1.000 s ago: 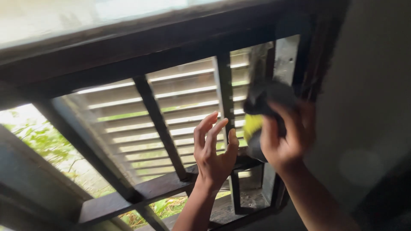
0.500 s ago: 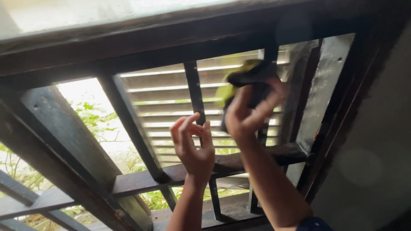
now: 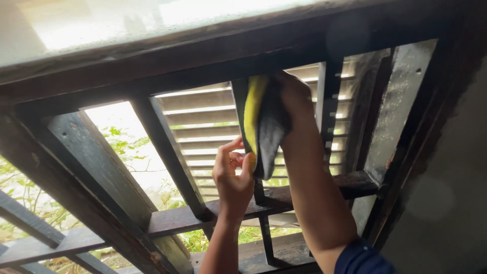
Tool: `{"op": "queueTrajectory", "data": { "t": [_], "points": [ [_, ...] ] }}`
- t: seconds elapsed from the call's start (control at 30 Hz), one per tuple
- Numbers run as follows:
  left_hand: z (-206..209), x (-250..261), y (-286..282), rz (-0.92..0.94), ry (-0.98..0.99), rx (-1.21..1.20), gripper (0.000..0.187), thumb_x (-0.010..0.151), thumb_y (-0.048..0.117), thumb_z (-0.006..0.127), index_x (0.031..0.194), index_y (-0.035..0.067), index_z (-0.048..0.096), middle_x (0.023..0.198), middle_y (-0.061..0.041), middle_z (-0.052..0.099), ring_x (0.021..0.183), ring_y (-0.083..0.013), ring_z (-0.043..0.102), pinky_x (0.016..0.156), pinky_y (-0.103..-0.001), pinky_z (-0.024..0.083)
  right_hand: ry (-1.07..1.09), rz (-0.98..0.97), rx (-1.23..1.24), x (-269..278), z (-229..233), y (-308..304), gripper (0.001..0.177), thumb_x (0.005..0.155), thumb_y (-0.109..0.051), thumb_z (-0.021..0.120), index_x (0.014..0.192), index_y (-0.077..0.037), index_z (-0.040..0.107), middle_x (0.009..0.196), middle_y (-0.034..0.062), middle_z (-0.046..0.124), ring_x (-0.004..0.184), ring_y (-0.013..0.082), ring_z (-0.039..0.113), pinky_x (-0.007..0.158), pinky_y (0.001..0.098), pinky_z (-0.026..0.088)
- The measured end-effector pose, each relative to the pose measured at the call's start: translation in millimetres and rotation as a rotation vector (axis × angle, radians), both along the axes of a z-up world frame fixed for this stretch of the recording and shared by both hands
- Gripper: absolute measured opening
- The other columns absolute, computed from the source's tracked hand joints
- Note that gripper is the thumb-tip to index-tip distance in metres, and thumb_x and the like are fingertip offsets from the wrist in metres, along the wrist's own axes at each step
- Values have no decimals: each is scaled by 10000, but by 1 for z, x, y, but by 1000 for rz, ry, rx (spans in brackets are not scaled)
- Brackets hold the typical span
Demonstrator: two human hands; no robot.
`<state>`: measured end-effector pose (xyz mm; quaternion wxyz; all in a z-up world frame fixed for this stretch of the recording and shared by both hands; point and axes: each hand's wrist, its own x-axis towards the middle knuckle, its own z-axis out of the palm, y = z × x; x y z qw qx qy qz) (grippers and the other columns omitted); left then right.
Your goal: Cleaning a window grille and window panes using a cloth.
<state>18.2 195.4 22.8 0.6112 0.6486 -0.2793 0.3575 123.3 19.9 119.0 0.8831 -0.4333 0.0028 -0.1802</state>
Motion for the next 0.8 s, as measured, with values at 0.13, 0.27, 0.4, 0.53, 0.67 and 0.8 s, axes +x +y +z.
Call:
{"op": "queueTrajectory", "data": {
  "t": [0.13,0.27,0.4,0.53,0.67,0.8],
  "points": [
    [3,-3,4,-7,5,5,368,912,-33,686,1276,-12,633,1058,-82,683,769,-73,620,658,-236,609,-105,-19,0,0,-6,20,309,943,-239,665,1157,-18,699,994,124,723,831,249,685,747,399,566],
    [5,-9,6,73,-33,47,379,891,26,782,1241,-1,639,1029,-76,696,733,-74,612,632,-227,599,-330,-98,-11,-2,-15,42,303,986,-224,658,1234,-51,630,1062,126,697,877,231,685,768,392,568],
    [7,-11,8,42,-19,65,343,905,-13,729,1233,-20,630,1017,-100,685,722,-117,607,655,-258,587,-566,-200,-15,-8,-17,57,320,1030,-210,651,1311,-84,561,1130,127,671,923,212,685,788,386,570],
    [5,-12,6,48,-111,99,249,923,-68,606,1170,-32,611,989,-102,676,844,-148,697,729,-306,581,-737,-289,-24,-31,-9,61,343,1059,-201,647,1362,-107,516,1175,128,654,953,200,685,801,381,571],
    [0,-9,4,51,-137,90,252,884,-52,614,1129,-54,555,909,-107,624,776,-179,643,666,-324,535,-410,-423,-691,-55,-1,49,310,1060,-313,553,1211,-64,661,906,29,764,776,117,731,687,277,575],
    [-13,0,-1,-358,371,-345,299,1113,168,385,1145,-44,592,944,-79,618,804,-155,593,689,-303,512,-390,101,-372,-44,-2,35,302,1058,-300,597,1084,-21,708,822,35,700,695,136,652,624,303,532]
  ]
}}
